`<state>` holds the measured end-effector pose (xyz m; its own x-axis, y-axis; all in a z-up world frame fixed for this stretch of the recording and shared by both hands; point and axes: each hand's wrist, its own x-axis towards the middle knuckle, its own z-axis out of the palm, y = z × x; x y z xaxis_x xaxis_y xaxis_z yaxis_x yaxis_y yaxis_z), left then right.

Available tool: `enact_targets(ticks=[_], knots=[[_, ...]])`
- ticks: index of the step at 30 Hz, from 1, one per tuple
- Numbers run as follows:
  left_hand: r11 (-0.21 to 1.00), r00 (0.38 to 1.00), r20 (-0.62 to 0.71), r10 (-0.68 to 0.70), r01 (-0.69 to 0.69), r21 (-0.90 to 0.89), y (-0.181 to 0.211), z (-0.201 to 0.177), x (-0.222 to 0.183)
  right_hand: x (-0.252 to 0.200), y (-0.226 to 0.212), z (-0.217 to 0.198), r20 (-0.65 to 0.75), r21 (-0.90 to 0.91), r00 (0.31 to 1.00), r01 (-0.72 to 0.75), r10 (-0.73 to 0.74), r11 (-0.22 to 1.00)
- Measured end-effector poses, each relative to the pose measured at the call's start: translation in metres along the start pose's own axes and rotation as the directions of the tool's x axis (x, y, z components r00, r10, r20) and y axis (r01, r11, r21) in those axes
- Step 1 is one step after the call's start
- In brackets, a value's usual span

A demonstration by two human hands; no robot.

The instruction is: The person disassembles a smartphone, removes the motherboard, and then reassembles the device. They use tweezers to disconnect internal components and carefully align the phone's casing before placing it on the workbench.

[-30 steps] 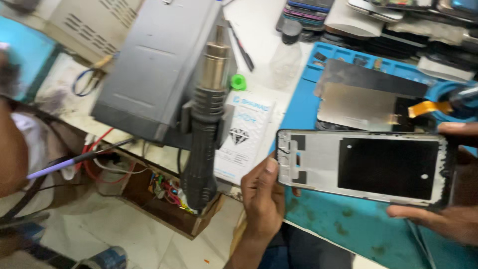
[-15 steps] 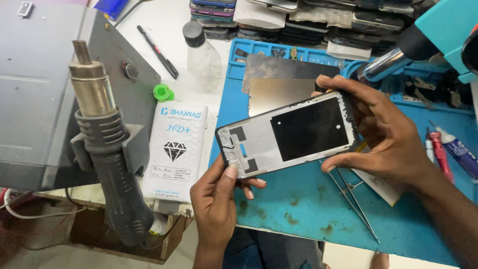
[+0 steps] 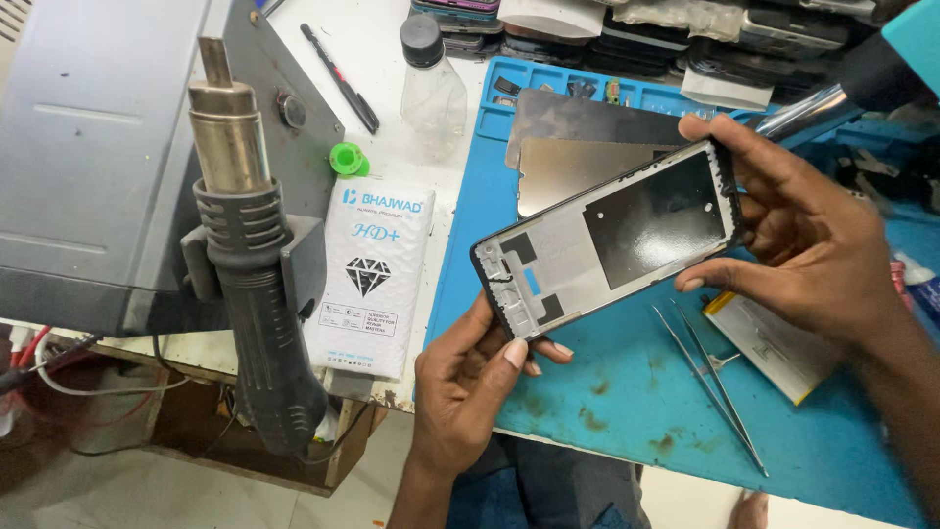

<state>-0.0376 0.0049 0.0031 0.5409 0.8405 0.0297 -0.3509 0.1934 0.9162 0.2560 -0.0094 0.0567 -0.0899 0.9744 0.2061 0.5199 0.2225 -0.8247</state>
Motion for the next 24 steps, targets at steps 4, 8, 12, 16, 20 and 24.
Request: enact_targets(ticks=[4, 8, 12, 16, 20, 24], knots=[[1.000, 1.000, 0.027, -0.005, 0.005, 0.007, 0.001, -0.001, -0.002, 0.003, 0.003, -0.001, 0.022, -0.016, 0.999, 0.024, -0.024, 1.000], [1.000, 0.999, 0.036, -0.010, 0.011, -0.008, 0.002, -0.002, -0.003, 0.000, 0.003, -0.001, 0.011, -0.013, 0.999, -0.051, 0.051, 0.999], [1.000, 1.000, 0.026, -0.014, 0.015, -0.014, 0.003, -0.001, -0.003, -0.001, 0.005, -0.001, 0.023, -0.023, 0.997, -0.070, 0.071, 0.997], [1.000, 1.000, 0.022, 0.009, -0.008, -0.027, 0.003, 0.000, -0.006, -0.002, 0.012, -0.006, 0.057, -0.104, 0.996, -0.061, 0.068, 0.993], [0.996, 0.998, -0.069, 0.000, 0.006, 0.090, 0.000, 0.000, -0.005, -0.005, 0.011, -0.011, 0.064, -0.173, 0.997, -0.032, 0.044, 0.984], [0.985, 0.981, -0.156, -0.115, 0.133, 0.107, -0.002, 0.002, -0.001, -0.011, -0.008, -0.009, 0.172, -0.429, 0.985, 0.061, 0.015, 0.901]])
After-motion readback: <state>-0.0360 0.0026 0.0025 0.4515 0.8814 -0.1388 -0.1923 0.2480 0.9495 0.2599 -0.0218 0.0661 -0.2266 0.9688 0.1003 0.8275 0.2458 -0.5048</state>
